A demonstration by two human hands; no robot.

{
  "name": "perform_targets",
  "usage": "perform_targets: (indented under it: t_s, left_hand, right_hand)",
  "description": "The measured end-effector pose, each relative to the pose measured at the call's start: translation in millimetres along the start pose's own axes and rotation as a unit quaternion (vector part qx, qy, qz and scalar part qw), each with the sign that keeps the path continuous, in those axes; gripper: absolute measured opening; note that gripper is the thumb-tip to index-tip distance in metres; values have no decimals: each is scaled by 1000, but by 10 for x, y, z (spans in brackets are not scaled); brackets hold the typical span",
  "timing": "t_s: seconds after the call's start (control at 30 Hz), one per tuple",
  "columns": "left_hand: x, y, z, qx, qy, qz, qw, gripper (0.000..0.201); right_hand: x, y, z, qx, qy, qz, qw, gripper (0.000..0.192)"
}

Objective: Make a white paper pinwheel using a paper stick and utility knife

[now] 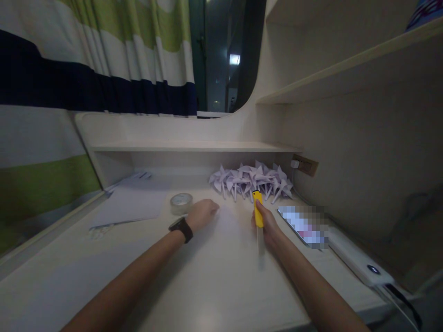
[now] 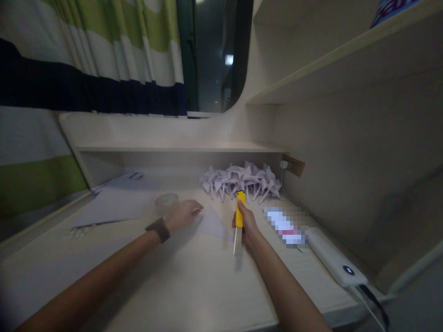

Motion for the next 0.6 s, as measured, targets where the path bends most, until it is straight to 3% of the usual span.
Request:
perform_targets:
  t_s: [0.07,0.13,0.27,0.4,0.5,0.6]
  left_hand:
    - [-320,-146,467,29,-162,-19,986,27]
    - [-600,-280,688,57,-210,-27,976,28]
    - [-962,-323,829,127,-160,-10,979,27]
    - [-1208,-200,957,131,-142,-18,981,25]
    - [-1236,-86,948,100,-149,11,984,50]
    - [-1143,-170,766,81,-137,-8,987,78]
  right_hand:
    - [-24,-21,15,1,-22,-12,1000,45]
    - [-33,-21,21,-7,-36,-17,999,44]
    - [13,45,-22,-3,-14,0,1000,42]
    - [56,77,-14,-6,2,1,1000,38]
    - [54,82,46,-42,-10,-8,999,35]
    - [52,93,7,-71,21,-11,997,31]
Point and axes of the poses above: each hand's wrist, its own x-axis towards the middle knuckle, its own y-axis out of the back of the hand, z = x × y, the point moved 10 cm from there along x, towards the middle knuckle, and after that the axes turned 5 degrees about y, right-handed, at the moved point
